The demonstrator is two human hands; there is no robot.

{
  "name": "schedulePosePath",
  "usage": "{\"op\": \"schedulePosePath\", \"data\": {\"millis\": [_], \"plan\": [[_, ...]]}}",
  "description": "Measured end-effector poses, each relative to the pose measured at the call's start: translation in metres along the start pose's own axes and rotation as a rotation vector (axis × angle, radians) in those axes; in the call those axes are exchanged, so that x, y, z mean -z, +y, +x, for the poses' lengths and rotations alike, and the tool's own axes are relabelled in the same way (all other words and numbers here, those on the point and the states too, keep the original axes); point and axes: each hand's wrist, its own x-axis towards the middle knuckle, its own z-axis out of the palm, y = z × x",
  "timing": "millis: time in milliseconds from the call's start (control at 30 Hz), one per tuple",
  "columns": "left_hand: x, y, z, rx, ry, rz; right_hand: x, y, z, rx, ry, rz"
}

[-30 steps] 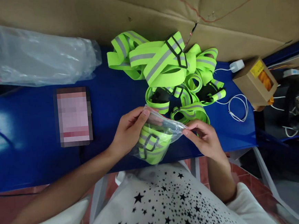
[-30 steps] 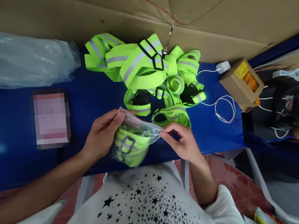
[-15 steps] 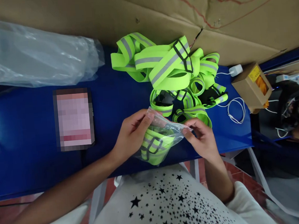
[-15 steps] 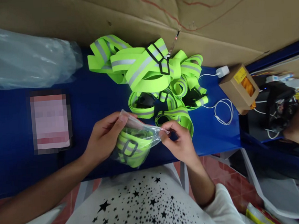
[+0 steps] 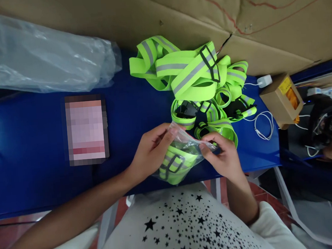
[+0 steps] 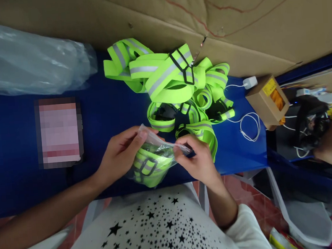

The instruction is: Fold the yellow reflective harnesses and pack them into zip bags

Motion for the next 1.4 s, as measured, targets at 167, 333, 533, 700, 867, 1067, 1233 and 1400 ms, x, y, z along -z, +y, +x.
{"op": "schedulePosePath", "data": {"millis": [167, 333, 533, 700, 867, 1067, 1233, 1400], "plan": [[0.001, -0.001, -0.001, -0.049, 0.003, 0.06, -0.005, -0.005, 0.004, 0.045, 0.0, -0.007], [0.001, -0.003, -0.002, -0.074, -0.001, 0.093, -0.006, -0.007, 0.006, 0.047, -0.014, 0.011], [0.0, -0.002, -0.002, -0.075, -0.01, 0.134, -0.006, -0.008, 0.007, 0.059, -0.012, 0.035], [0.0, -0.002, -0.003, -0.095, -0.019, 0.155, -0.011, -0.012, 0.008, 0.15, 0.056, -0.063], [0.001, -0.005, -0.004, -0.13, 0.001, 0.139, -0.012, -0.008, 0.009, 0.159, -0.009, -0.07], [0.003, -0.009, -0.005, -0.199, -0.048, 0.205, -0.003, -0.007, 0.011, 0.138, -0.121, -0.099], [0.005, -0.006, -0.005, -0.249, -0.08, 0.233, 0.0, -0.009, 0.016, 0.14, -0.14, -0.089], [0.008, -0.004, -0.004, -0.319, -0.052, 0.317, -0.002, -0.011, 0.02, 0.106, -0.128, -0.043]]}}
